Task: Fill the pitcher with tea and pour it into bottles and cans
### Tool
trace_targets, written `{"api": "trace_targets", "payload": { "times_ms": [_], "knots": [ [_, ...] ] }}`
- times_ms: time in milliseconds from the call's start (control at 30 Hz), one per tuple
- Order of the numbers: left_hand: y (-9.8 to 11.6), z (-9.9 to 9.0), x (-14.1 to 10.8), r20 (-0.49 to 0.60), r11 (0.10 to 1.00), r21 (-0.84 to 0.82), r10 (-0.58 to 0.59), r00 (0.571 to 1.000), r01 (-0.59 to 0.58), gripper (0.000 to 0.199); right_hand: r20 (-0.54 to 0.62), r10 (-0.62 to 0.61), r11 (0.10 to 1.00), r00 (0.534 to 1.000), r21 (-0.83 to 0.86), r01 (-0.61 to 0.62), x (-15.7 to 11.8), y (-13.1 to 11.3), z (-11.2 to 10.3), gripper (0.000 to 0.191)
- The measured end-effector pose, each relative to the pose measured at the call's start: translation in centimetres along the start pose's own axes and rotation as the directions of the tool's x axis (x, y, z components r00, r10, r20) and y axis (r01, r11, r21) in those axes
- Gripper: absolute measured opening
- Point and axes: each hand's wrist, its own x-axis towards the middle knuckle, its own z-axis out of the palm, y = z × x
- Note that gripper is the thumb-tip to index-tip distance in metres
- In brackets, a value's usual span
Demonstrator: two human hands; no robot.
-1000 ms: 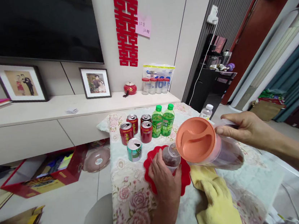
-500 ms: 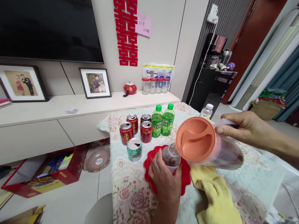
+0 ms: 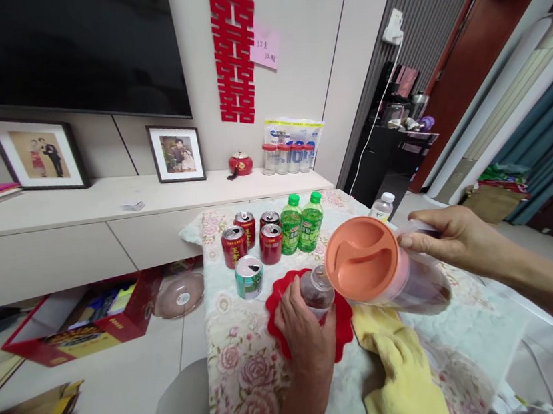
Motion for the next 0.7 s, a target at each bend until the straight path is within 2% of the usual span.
{"api": "trace_targets", "payload": {
  "times_ms": [100, 233, 700],
  "knots": [
    [0.02, 0.03, 0.01, -0.002, 1.0, 0.001, -0.007, 1.0, 0.007, 0.073, -0.076, 0.086, 0.996, 0.993, -0.006, -0.086, 0.19, -0.51, 0.07, 0.066],
    [-0.07, 0.14, -0.06, -0.01, 1.0, -0.001, 0.001, 1.0, -0.001, 0.071, -0.08, 0.121, 0.993, 0.989, -0.005, -0.122, 0.28, -0.88, 0.24, 0.069],
    [-0.11, 0.11, -0.09, 0.0, 1.0, 0.003, -0.008, 1.0, 0.008, 0.07, -0.066, 0.137, 0.987, 0.988, -0.069, -0.142, 0.26, -1.06, 0.12, 0.072]
  ]
}}
